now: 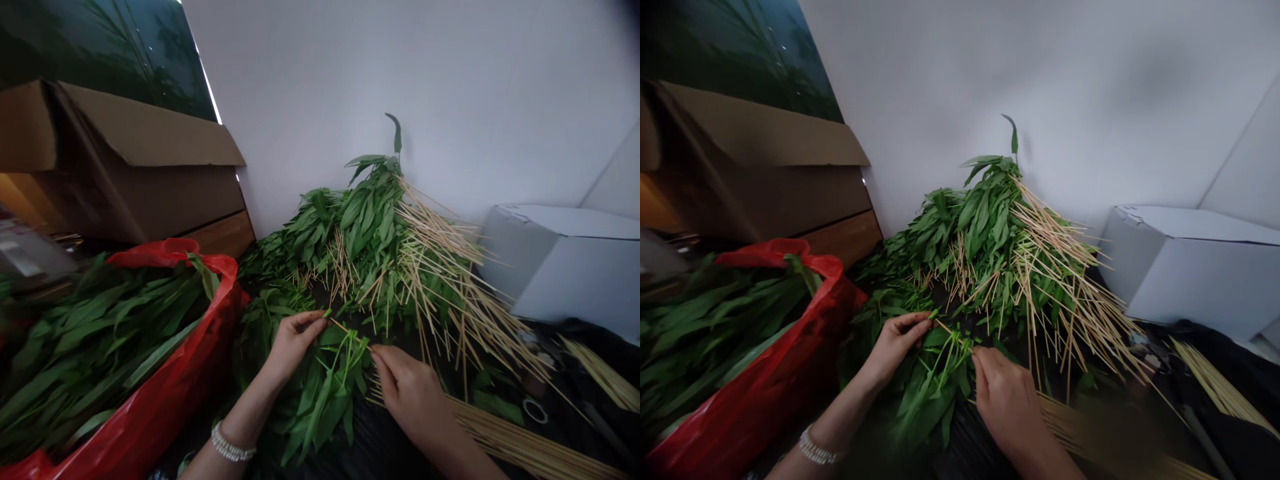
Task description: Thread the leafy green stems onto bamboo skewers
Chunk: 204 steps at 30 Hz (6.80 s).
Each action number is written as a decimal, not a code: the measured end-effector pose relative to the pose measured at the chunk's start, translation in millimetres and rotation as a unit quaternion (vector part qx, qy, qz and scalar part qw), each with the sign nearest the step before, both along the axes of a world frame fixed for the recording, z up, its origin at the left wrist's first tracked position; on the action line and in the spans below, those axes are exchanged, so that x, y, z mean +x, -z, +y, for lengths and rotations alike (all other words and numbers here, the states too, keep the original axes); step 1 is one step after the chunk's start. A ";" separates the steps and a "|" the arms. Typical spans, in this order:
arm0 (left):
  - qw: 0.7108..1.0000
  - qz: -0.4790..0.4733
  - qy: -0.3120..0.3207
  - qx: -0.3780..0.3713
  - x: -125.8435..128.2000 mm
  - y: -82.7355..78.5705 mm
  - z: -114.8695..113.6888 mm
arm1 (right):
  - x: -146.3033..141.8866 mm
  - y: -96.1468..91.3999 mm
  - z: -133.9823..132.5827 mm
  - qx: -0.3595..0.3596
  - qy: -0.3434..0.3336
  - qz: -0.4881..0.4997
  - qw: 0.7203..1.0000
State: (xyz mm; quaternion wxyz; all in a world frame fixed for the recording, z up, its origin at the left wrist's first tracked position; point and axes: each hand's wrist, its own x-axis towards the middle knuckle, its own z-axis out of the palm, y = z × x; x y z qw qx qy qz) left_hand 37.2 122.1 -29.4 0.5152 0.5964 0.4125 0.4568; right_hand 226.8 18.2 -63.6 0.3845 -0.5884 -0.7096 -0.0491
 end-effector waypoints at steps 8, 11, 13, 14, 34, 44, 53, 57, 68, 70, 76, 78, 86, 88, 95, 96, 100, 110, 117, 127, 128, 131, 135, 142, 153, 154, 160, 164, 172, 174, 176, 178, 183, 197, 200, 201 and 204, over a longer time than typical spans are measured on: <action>1.000 0.019 0.009 0.014 -0.2 3.5 0.3 | 0.6 2.9 0.8 -0.006 -0.006 0.003 1.000; 0.999 0.034 0.007 0.026 -0.8 5.3 1.6 | 0.5 2.6 0.3 -0.015 -0.008 0.005 1.000; 0.998 0.047 0.007 0.043 -1.0 7.1 2.1 | 0.2 2.5 -0.1 -0.026 -0.008 0.008 1.000; 0.997 0.056 0.007 0.058 -0.9 8.1 2.1 | 0.0 2.7 -0.2 -0.032 -0.007 0.009 0.999; 0.990 -0.062 0.051 -0.113 -4.1 14.2 6.7 | -3.4 12.0 0.3 -0.039 -0.040 0.019 0.998; 0.994 0.023 0.097 -0.042 2.2 17.9 4.0 | -4.2 13.1 1.0 -0.048 -0.040 0.016 0.998; 0.932 0.217 0.210 0.201 -10.9 -1.3 -2.3 | -2.2 10.3 2.1 -0.052 0.006 -0.007 0.999; 0.908 0.273 0.210 0.240 -9.4 1.3 -4.0 | -1.3 10.5 2.9 -0.067 0.013 -0.013 0.998; 0.902 0.280 0.229 0.235 -13.9 -1.7 -1.1 | -0.3 9.4 2.5 -0.078 0.015 -0.009 0.997; 0.888 0.313 0.223 0.253 -12.3 1.3 -2.8 | -0.2 9.6 2.8 -0.075 0.016 -0.014 0.997; 0.953 0.152 0.206 0.160 -12.9 -4.9 -1.0 | 1.9 9.0 3.2 -0.066 0.012 -0.017 0.998; 0.984 0.053 0.144 0.086 -15.5 -5.6 2.9 | 2.5 9.4 3.4 -0.058 0.011 -0.019 0.998; 0.995 -0.061 -0.001 -0.085 -13.2 4.6 11.4 | -2.1 6.9 -0.7 -0.010 -0.035 -0.004 0.999; 0.993 -0.071 0.014 -0.096 -11.0 4.1 9.1 | -3.3 5.5 -1.5 -0.010 -0.037 0.001 0.999; 0.990 -0.081 0.035 -0.107 -10.2 3.7 6.6 | -2.7 6.9 -0.8 -0.011 -0.038 0.002 0.999; 0.991 -0.080 0.030 -0.106 -10.2 3.6 6.6 | -2.7 7.0 -0.9 -0.009 -0.038 0.002 0.999; 0.990 -0.088 0.010 -0.107 -9.6 2.7 6.5 | -3.3 5.9 -1.5 -0.003 -0.037 0.000 0.999; 0.996 -0.047 0.005 -0.079 -10.0 4.4 6.8 | -4.3 5.7 -2.6 -0.017 -0.033 -0.002 0.999; 0.997 -0.026 0.028 -0.065 -8.3 7.4 5.8 | -4.3 9.8 -2.1 -0.028 -0.047 0.012 0.998; 0.987 -0.060 0.086 -0.121 -10.6 10.3 7.4 | -4.6 12.2 -2.2 -0.026 -0.055 0.006 0.998; 0.986 -0.060 0.095 -0.125 -10.1 10.5 6.7 | -4.7 12.4 -2.6 -0.026 -0.056 0.006 0.998; 0.984 -0.051 0.109 -0.128 -7.2 11.3 4.0 | -4.8 12.8 -3.3 -0.029 -0.060 0.002 0.998; 0.985 -0.028 0.126 -0.115 -3.3 12.7 2.2 | -5.0 12.3 -2.6 -0.039 -0.053 -0.011 0.998; 0.991 0.081 0.100 0.047 -18.6 -6.0 1.3 | -2.2 13.1 0.7 -0.030 -0.033 -0.023 0.999; 0.840 0.431 0.233 0.233 -90.5 -34.3 -61.2 | -1.8 15.0 0.3 -0.036 -0.026 -0.023 0.999; 0.834 0.443 0.230 0.237 -91.5 -31.2 -62.6 | -1.9 15.2 0.6 -0.036 -0.024 -0.024 0.999; 0.895 0.336 0.233 0.180 -82.5 -22.9 -50.9 | -1.6 14.1 2.4 -0.037 -0.009 -0.026 0.999; 0.970 0.132 0.185 0.080 -60.9 -39.4 -25.6 | -1.3 14.7 2.9 -0.044 -0.009 -0.025 0.999; 0.995 0.003 0.100 -0.008 3.8 -15.5 25.6 | 1.2 17.5 4.2 -0.033 -0.006 -0.024 0.999; 0.998 -0.005 0.058 -0.021 7.4 2.2 28.3 | 1.4 17.6 4.5 -0.036 -0.002 -0.025 0.999; 0.999 -0.011 0.036 -0.022 6.2 14.6 28.1 | 1.4 17.6 4.7 -0.042 0.001 -0.025 0.999; 0.999 -0.012 0.041 -0.015 3.4 20.2 26.5 | 1.4 17.6 4.8 -0.044 0.001 -0.024 0.999; 0.995 -0.018 0.100 -0.023 0.9 18.0 22.5 | 2.2 16.9 5.8 -0.038 0.003 -0.021 0.999; 0.981 -0.113 0.060 -0.148 -0.7 16.9 23.9 | 1.8 13.8 4.2 -0.036 -0.004 -0.013 0.999; 0.980 -0.112 0.057 -0.152 0.0 16.1 23.0 | 1.7 13.2 4.2 -0.031 -0.002 -0.013 0.999; 0.980 -0.111 0.058 -0.152 0.1 16.2 22.9 | 1.7 13.3 4.2 -0.031 -0.001 -0.013 0.999; 0.981 -0.111 0.061 -0.150 0.0 16.9 23.3 | 1.7 13.5 4.1 -0.034 -0.002 -0.012 0.999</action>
